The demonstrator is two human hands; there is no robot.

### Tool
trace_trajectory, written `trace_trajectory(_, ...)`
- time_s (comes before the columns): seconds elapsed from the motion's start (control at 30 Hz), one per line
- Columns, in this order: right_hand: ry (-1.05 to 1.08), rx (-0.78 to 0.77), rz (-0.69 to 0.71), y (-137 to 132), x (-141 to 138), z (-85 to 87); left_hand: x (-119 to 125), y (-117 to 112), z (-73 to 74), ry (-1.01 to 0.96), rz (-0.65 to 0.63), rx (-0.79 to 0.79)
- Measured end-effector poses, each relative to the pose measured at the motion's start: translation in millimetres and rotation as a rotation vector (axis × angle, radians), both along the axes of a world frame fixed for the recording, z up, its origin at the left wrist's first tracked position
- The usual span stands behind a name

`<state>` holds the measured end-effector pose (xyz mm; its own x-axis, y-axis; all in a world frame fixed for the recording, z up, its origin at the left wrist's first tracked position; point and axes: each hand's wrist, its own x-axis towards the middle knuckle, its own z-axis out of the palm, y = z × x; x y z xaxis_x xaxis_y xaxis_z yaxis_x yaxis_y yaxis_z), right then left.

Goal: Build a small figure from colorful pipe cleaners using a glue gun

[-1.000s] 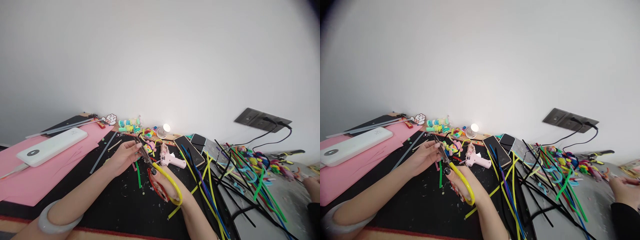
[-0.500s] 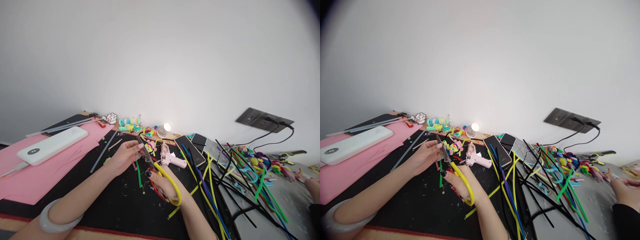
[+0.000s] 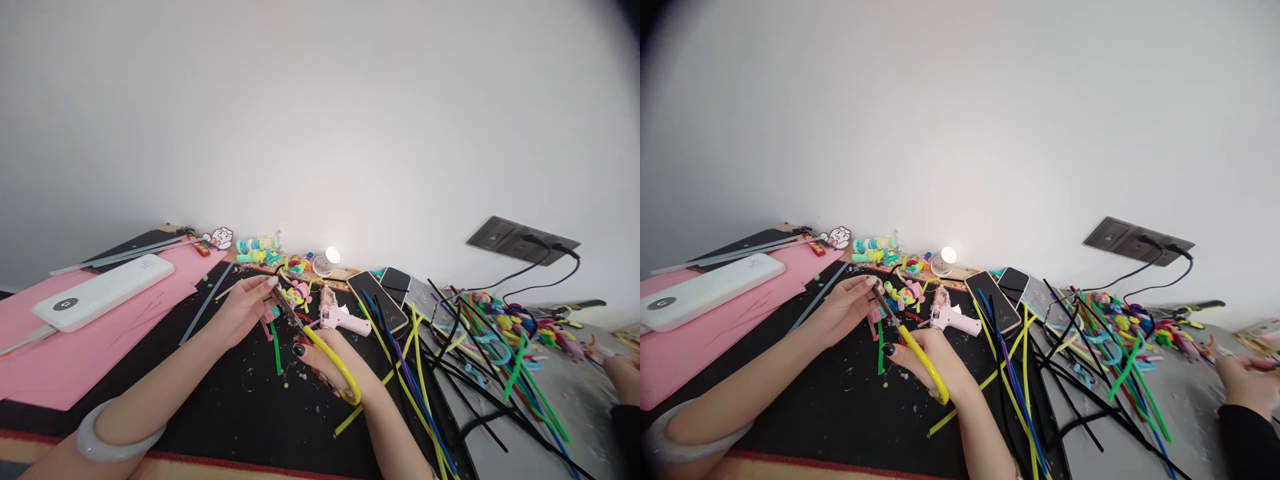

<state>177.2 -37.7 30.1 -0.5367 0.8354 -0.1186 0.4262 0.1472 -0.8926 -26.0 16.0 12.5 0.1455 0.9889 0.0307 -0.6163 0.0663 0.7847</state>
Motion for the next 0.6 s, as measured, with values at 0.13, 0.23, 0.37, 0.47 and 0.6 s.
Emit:
trace_trajectory(0.13, -0.025, -0.003, 0.001, 1, 0, -0.3, 1, -1, 0.1, 0.011, -0.043, 0.004)
trace_trajectory(0.23, -0.031, -0.029, -0.016, 1, 0, -0.7, 0, 0, -0.1, 0.026, 0.004, 0.007)
trace_trajectory(0.37, -0.062, -0.01, -0.019, 1, -1, -1.1, -3, 3, 0.1, 0.033, 0.121, -0.017)
trace_trajectory(0.47, -0.112, 0.016, -0.03, 1, -3, -2.4, -7, 7, 1.0, 0.025, 0.211, -0.014)
trace_trajectory(0.6, -0.231, 0.104, -0.096, -1, -7, -6.1, -12, 11, 1.5, 0.077, 0.456, -0.004)
